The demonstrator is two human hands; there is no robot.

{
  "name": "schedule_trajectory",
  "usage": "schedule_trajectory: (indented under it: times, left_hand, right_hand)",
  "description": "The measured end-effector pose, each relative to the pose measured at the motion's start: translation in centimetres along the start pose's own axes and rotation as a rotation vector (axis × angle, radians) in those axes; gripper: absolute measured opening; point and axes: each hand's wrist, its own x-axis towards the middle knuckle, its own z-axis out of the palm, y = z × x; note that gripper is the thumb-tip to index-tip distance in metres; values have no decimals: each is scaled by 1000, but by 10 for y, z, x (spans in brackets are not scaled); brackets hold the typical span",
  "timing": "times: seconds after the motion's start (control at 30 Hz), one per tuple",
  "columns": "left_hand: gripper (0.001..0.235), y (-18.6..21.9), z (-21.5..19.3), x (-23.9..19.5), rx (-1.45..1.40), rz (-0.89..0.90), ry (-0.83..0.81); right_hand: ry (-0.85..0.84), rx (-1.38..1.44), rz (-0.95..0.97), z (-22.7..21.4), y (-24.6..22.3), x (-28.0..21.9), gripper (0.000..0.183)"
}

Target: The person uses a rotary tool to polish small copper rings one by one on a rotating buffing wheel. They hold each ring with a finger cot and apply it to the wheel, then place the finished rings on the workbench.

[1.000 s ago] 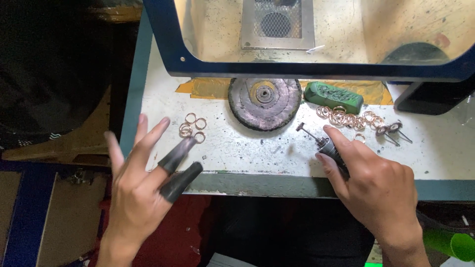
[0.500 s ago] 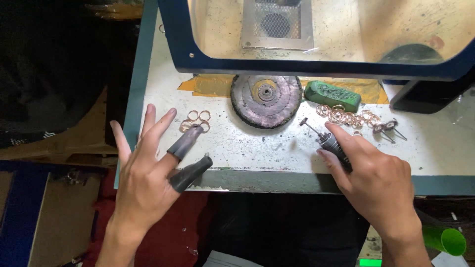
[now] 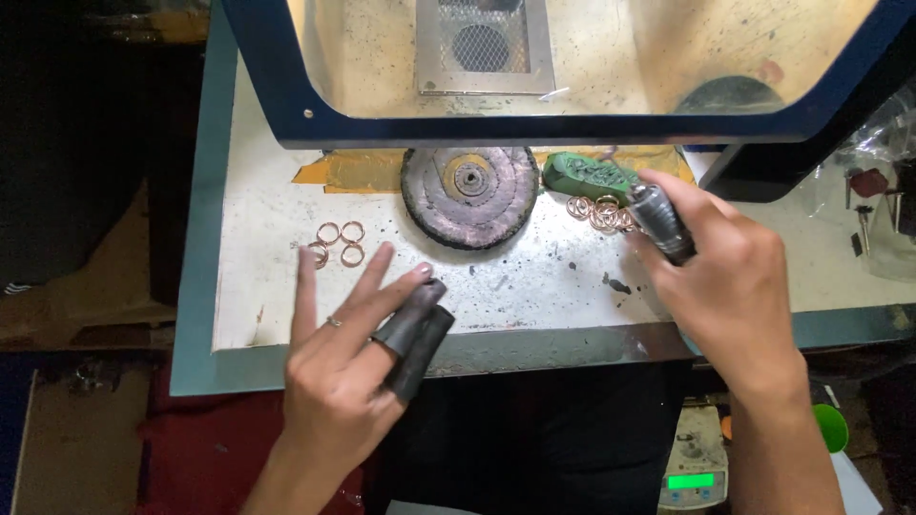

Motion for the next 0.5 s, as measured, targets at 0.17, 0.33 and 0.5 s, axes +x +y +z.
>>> schedule_trajectory:
  times: [0.17,0.33,0.5]
  left_hand:
    - [17,8,0,12,-126,45,20]
    - [15,2,3,9,-137,24,-2]
    - [23,3,7,11,-135,29,18]
  right_hand:
    - [6,-159,57,16,0,10,57]
    - [-66,-278,83,15,-8,18,60]
    - [-58,-389,39,19,-6,16,60]
